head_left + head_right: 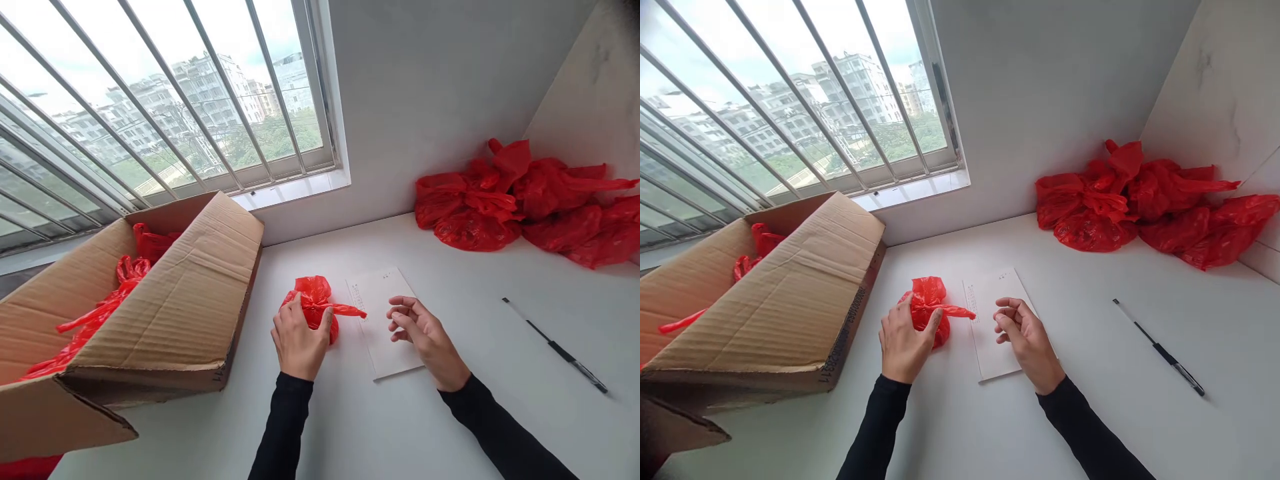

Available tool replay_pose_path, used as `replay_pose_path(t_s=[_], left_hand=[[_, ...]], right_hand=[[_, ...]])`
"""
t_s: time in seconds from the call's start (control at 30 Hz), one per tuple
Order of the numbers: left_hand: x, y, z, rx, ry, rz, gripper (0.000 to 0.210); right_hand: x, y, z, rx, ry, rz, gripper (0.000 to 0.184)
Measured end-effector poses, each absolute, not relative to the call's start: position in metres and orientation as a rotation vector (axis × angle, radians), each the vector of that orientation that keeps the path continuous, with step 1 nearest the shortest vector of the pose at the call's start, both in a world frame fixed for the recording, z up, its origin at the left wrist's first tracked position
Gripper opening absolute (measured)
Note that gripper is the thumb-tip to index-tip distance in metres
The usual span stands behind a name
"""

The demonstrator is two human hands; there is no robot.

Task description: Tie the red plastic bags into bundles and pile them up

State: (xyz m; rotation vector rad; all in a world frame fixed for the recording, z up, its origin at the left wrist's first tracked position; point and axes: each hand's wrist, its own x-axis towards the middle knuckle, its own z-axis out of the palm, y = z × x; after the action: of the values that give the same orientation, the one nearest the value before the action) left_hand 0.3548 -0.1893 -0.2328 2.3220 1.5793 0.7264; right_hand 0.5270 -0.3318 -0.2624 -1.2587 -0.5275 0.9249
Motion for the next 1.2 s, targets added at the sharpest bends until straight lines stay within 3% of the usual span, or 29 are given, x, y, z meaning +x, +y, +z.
replay_pose_path(t_s=[0.13, 0.23, 0.47, 0.6, 0.67, 0.9, 1.2], left_hand=[[0.359, -0.165, -0.24, 2.375, 1.514, 0.686, 0.029], [0.355, -0.142, -0.231, 2.347, 1.475, 0.785, 0.021], [0.371, -0.066, -0.189, 2.296, 1.627, 1.183, 0.034], [0.384, -0.044, -0.198, 2.347, 1.729, 1.221, 0.053], [0.39, -0.048, -0.214, 2.431, 1.74, 1.186, 0.058], [0.4, -0.039, -0.265, 2.744, 1.643, 0.783, 0.045], [0.399, 0.007, -0.255, 2.461, 1.901, 0.656, 0.056]], right_hand=[[0.527, -0.333, -0.265, -1.286, -0.491, 0.947, 0.037], [0.526, -0.333, -0.266, -1.286, -0.463, 0.968, 0.036], [0.522, -0.33, -0.273, -1.283, -0.434, 0.99, 0.042], [0.522, -0.328, -0.275, -1.287, -0.418, 1.0, 0.045], [0.522, -0.328, -0.275, -1.28, -0.422, 1.025, 0.046], [0.52, -0.325, -0.28, -1.227, -0.419, 1.118, 0.043], [0.528, -0.305, -0.272, -1.132, -0.376, 1.053, 0.033]])
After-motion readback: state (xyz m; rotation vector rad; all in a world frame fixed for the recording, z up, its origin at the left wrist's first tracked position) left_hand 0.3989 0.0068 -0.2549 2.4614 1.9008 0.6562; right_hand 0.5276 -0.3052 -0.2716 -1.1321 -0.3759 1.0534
